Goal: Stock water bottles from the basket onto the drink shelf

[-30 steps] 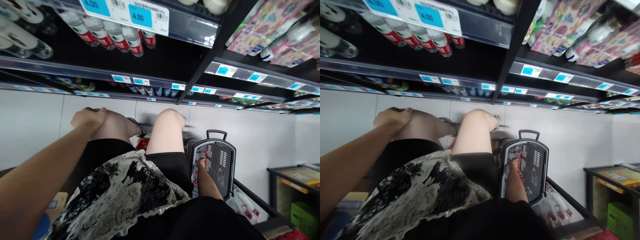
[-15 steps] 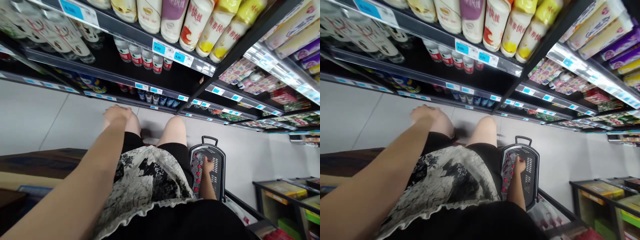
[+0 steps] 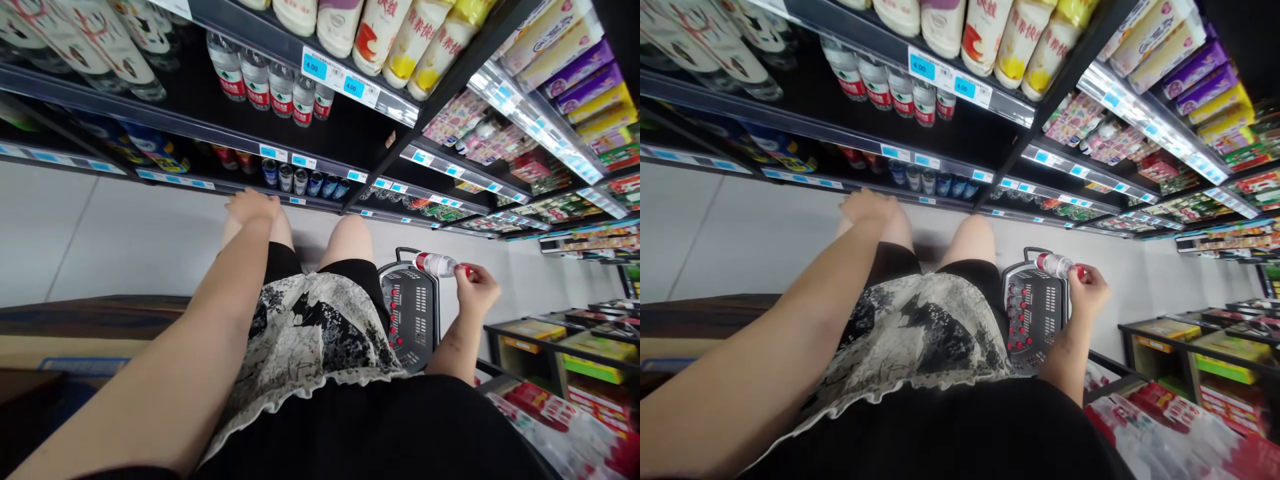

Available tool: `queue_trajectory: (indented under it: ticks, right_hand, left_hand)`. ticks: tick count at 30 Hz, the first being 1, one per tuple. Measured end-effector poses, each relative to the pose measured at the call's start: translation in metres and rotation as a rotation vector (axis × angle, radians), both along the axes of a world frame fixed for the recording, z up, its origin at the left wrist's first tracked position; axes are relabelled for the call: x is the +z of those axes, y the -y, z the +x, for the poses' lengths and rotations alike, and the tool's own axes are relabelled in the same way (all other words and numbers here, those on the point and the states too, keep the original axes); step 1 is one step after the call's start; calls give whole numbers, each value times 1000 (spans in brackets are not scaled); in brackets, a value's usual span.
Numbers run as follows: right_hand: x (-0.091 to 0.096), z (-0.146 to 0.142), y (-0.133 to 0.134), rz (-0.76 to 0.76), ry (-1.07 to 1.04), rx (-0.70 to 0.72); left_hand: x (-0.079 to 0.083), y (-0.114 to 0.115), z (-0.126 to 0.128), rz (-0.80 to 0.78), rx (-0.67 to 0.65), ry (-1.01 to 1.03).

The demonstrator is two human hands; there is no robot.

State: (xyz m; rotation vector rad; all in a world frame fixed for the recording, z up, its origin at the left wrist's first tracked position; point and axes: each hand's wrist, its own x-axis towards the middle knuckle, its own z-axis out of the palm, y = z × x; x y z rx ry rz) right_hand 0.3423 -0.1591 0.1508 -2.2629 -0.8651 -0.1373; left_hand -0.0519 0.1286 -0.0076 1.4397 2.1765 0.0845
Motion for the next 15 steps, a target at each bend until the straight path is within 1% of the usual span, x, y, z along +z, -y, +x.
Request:
queue_trajectory:
  ticks: [2, 3, 5, 6, 8, 12, 15]
  right_hand:
    - [23, -16, -3, 82, -49, 99]
    - [32, -23, -4, 109, -77, 146]
    - [42, -36, -7, 123, -148, 232]
    - [44, -41, -9, 107, -187, 273]
    - [41, -52, -14, 43, -270, 351]
    - [22, -75, -29, -112, -415, 472]
    - [11, -91, -38, -90, -455, 471]
  left_hand:
    - [3, 3, 5, 30, -10, 4]
    - [5, 4, 7, 40, -8, 2]
    - [8, 4, 13, 58, 4, 1]
    - [9, 5, 16, 67, 11, 1]
    - [9, 4, 21, 79, 10, 2]
    - [6, 2, 32, 61, -25, -68]
    - [6, 1, 39, 42, -44, -111]
